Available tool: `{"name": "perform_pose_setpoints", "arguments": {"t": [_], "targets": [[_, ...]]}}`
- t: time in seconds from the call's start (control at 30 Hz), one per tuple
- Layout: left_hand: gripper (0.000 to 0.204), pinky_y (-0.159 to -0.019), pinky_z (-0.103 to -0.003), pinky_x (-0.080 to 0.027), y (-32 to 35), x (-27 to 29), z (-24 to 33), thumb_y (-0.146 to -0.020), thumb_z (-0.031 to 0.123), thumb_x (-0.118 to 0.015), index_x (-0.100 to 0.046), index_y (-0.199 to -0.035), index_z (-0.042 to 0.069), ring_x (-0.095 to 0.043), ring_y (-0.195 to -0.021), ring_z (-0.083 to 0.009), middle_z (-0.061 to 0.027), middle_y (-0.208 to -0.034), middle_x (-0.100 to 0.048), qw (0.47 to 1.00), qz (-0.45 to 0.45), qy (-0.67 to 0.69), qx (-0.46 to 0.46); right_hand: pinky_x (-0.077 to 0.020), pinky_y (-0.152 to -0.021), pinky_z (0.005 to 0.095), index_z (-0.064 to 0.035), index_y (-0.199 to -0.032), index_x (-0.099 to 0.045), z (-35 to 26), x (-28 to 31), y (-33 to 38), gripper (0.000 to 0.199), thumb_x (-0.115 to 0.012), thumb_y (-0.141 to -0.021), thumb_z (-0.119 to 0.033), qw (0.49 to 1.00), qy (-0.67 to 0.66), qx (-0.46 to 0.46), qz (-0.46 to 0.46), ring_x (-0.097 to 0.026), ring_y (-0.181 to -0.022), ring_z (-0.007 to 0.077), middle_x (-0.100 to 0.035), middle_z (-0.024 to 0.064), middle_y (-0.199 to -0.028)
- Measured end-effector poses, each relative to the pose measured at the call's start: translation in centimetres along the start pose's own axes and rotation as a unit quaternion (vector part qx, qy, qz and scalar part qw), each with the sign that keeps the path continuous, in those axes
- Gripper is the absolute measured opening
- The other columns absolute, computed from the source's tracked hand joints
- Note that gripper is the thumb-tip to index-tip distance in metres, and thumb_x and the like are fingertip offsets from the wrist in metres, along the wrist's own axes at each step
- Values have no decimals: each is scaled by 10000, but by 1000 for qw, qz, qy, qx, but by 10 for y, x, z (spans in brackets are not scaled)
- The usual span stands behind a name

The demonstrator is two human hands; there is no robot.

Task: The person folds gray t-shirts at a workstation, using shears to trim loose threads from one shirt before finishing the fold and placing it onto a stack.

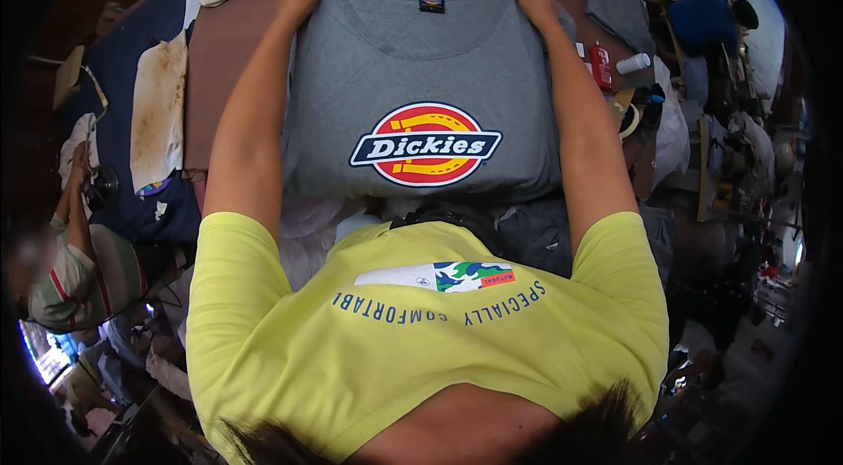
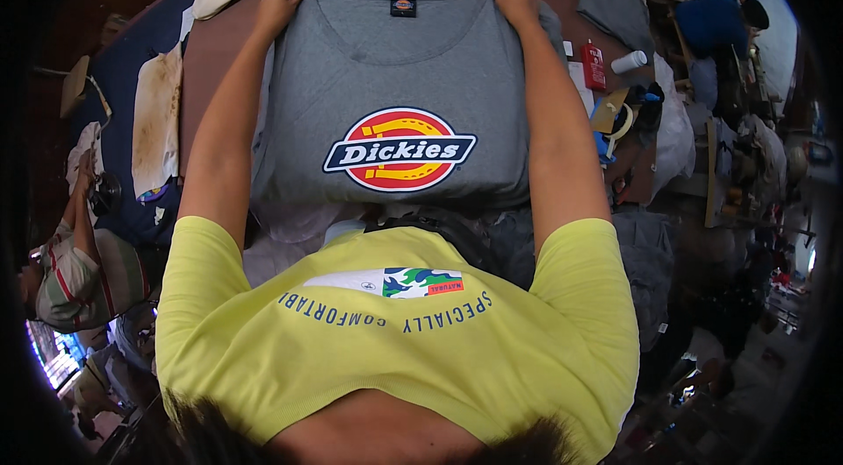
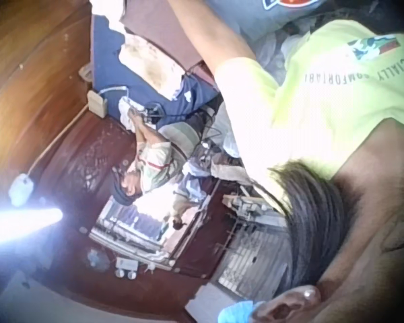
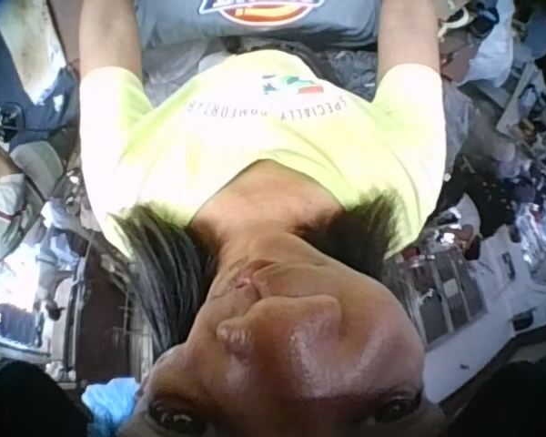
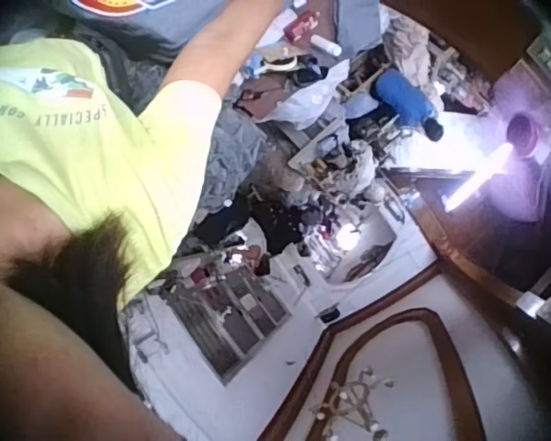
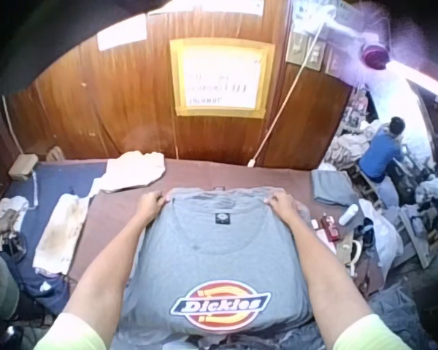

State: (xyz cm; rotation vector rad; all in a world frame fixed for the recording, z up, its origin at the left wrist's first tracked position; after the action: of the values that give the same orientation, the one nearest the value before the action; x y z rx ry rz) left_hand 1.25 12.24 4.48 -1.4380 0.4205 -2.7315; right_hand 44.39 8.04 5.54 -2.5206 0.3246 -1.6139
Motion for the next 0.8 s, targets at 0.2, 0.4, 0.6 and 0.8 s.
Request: {"name": "perform_pose_setpoints", "arguments": {"t": [0.2,0.4,0.6,0.8], "targets": [[501,-827,-279,-424,14,11,-23,-790,438,-628,-587,-1081,31,-570,-924,-174,-88,-968,-628,971,-48,232,38,-457,-699,349,-74,-958,-620,-4,30,14,430,-647,-744,-446,988,-81,114,69,-589,-791,238,-610,95,-853],[446,-671,-243,-404,125,56,-23,-760,411,-671,-586,-990,39,-493,-748,-115,-36,-798,-563,938,-217,199,185,-417,-646,253,-47,-919,-620,50,69,152,332,-663,-770,-341,956,-212,-121,-163,-500,-705,113,-546,26,-742],[523,-671,-259,-421,106,22,-17,-737,432,-684,-578,-1002,-6,-526,-770,-137,-64,-828,-583,956,-114,200,182,-434,-664,264,18,-1001,-602,18,49,150,483,-666,-761,-396,952,-243,-151,-105,-538,-731,134,-584,51,-779],[604,-785,-299,-435,39,5,-3,-692,389,-735,-557,-1071,-47,-582,-892,-239,-163,-957,-612,943,-50,256,205,-440,-858,327,50,-1164,-495,8,19,77,648,-715,-713,-359,953,-217,-209,14,-563,-979,233,-578,189,-1048]]}}
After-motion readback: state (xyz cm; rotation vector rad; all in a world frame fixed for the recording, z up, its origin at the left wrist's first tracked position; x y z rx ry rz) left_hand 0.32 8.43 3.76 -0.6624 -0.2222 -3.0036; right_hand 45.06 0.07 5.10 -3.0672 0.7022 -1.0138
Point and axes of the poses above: each hand's wrist, its own y-axis away from the middle knuckle, its own x-axis out of the back of the hand, z = x × y, the point moved 5 cm from there along -y, towards the middle knuckle
